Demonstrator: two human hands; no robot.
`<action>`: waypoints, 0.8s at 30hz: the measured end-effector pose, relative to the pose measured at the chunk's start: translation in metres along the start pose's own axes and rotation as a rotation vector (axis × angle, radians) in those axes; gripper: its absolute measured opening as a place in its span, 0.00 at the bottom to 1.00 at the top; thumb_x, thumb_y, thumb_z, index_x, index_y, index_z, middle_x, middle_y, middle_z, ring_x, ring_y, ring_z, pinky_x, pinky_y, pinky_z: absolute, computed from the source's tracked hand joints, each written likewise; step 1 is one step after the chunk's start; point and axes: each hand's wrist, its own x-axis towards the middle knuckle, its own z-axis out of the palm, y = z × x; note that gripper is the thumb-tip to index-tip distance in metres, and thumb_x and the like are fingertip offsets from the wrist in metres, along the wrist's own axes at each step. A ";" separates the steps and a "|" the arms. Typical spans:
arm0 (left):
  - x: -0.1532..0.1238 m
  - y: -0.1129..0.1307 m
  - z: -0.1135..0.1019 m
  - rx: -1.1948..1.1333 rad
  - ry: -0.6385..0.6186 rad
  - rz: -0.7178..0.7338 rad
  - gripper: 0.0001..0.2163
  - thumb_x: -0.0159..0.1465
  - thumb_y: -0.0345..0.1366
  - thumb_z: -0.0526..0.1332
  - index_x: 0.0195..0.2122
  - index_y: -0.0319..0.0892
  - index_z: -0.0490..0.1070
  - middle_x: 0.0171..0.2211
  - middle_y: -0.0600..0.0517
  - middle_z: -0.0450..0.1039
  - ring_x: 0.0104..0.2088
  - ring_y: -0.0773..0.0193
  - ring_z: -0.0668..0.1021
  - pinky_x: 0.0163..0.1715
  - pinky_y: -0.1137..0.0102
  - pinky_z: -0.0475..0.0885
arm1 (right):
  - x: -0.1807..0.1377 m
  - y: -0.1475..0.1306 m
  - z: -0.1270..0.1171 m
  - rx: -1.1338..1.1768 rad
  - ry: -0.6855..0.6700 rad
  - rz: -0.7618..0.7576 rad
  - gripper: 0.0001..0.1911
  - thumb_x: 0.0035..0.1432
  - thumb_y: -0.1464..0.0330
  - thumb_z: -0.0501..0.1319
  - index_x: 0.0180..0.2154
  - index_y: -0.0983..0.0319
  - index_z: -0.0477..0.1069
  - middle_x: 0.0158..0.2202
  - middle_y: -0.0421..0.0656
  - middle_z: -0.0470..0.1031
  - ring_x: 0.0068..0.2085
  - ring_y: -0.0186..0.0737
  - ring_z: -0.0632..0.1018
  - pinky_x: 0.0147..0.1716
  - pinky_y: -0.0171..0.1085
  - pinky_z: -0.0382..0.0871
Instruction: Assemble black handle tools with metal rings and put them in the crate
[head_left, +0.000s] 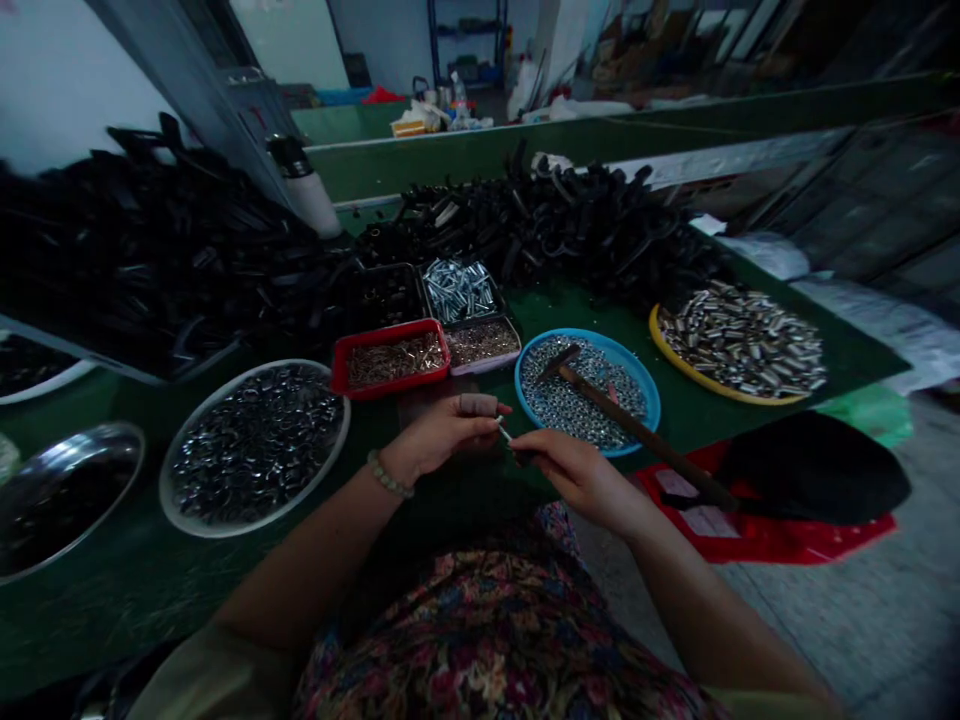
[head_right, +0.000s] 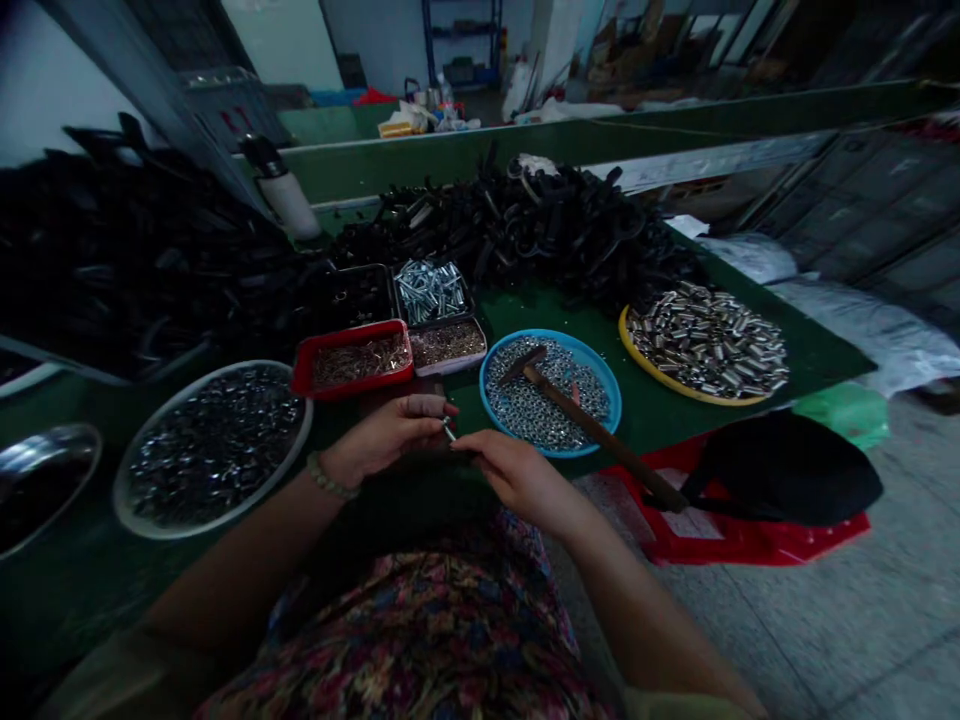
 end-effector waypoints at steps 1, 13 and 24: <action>-0.003 0.002 -0.004 0.021 -0.016 0.002 0.16 0.46 0.33 0.74 0.36 0.36 0.77 0.30 0.51 0.76 0.28 0.71 0.76 0.32 0.75 0.72 | 0.003 -0.002 0.002 0.028 -0.011 0.011 0.17 0.62 0.74 0.54 0.51 0.55 0.69 0.45 0.44 0.75 0.47 0.38 0.75 0.48 0.40 0.69; -0.048 0.030 -0.018 0.679 0.112 0.899 0.03 0.61 0.31 0.62 0.34 0.40 0.75 0.45 0.47 0.74 0.43 0.65 0.77 0.45 0.68 0.73 | 0.053 -0.007 0.063 1.502 0.211 0.432 0.18 0.42 0.69 0.74 0.38 0.55 0.76 0.29 0.36 0.76 0.26 0.24 0.76 0.29 0.22 0.73; -0.057 0.049 -0.041 0.491 0.028 0.412 0.05 0.56 0.33 0.67 0.28 0.38 0.72 0.28 0.55 0.73 0.29 0.71 0.74 0.34 0.73 0.72 | 0.060 -0.019 0.058 0.857 0.103 0.237 0.08 0.55 0.65 0.67 0.39 0.55 0.77 0.34 0.41 0.78 0.36 0.34 0.79 0.38 0.32 0.76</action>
